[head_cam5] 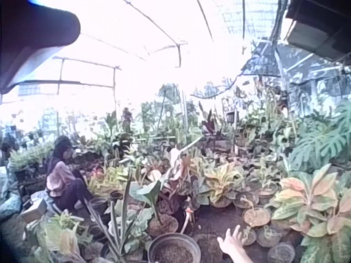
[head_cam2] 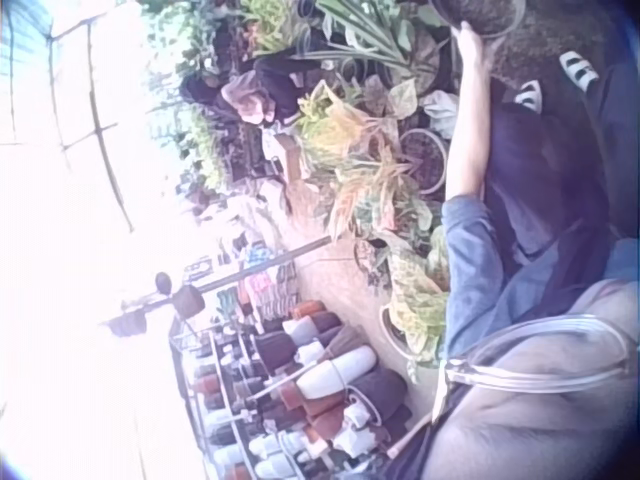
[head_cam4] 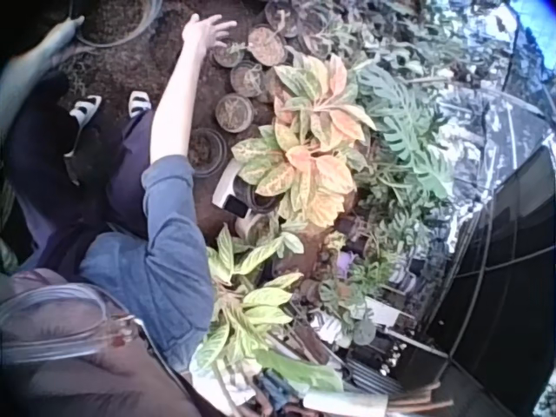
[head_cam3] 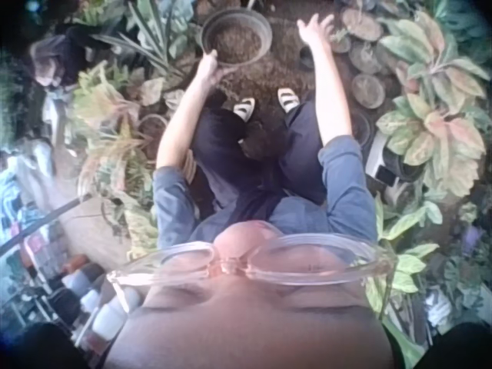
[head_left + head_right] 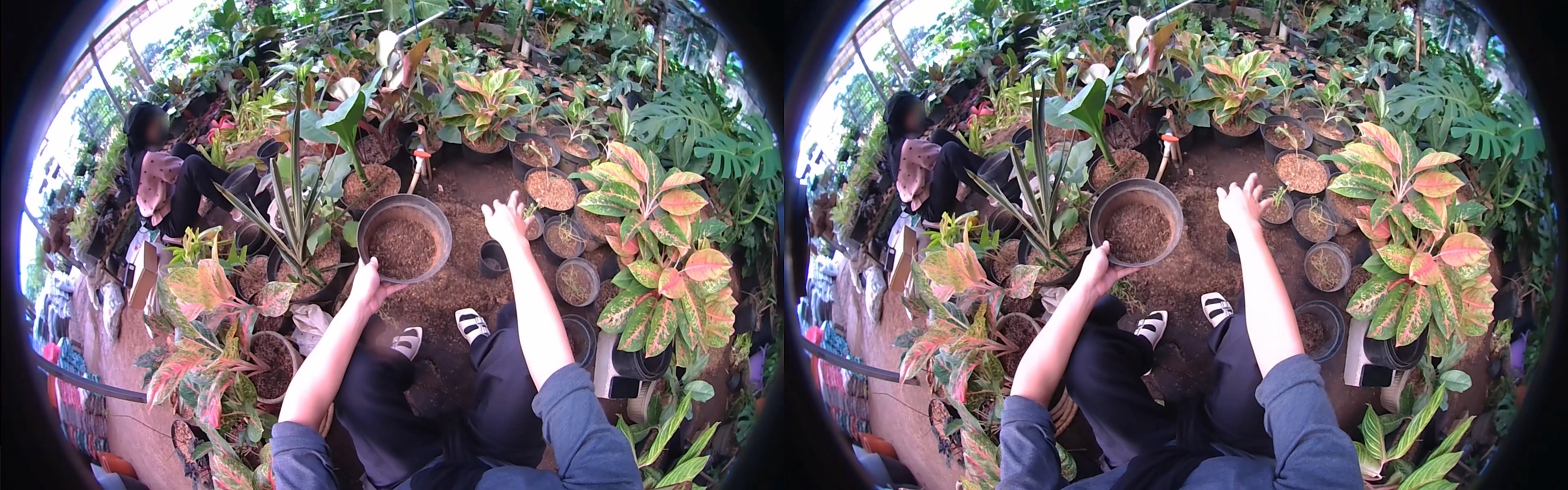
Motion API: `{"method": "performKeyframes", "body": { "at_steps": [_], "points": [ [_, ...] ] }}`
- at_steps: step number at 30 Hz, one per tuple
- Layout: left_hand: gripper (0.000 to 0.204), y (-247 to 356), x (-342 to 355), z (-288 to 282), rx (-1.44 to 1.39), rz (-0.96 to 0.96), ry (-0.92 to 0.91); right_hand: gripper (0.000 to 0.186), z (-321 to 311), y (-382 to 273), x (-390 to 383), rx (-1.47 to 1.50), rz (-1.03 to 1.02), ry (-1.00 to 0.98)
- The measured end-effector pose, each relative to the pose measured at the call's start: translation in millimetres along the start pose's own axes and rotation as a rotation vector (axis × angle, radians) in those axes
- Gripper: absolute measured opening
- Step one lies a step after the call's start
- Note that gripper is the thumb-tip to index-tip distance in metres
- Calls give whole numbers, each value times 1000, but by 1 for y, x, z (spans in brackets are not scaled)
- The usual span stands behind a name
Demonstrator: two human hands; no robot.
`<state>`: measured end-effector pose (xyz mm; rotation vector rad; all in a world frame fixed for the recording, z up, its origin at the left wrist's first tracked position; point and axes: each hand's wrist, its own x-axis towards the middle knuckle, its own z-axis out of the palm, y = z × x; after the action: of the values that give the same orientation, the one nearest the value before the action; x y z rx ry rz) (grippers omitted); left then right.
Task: The person pots plants by transferring soil from a small pot into a larger pot by hand, occasionally clearing the pots of existing plants or debris.
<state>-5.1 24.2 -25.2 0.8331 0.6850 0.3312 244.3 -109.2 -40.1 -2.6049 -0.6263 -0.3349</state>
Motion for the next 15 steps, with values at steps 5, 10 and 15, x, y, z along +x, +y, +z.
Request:
{"method": "performKeyframes", "body": {
  "at_steps": [5,10,15],
  "points": [
    [40,1,-9,14,69,81,-16,18,-61,-36,-3,739,-199,123],
    [39,-2,-8,21,104,68,-46,70,-53,-55,-21,348,-164,45],
    [39,-3,-7,26,131,32,-60,60,-49,-43,-13,383,-147,-244]
  ]
}}
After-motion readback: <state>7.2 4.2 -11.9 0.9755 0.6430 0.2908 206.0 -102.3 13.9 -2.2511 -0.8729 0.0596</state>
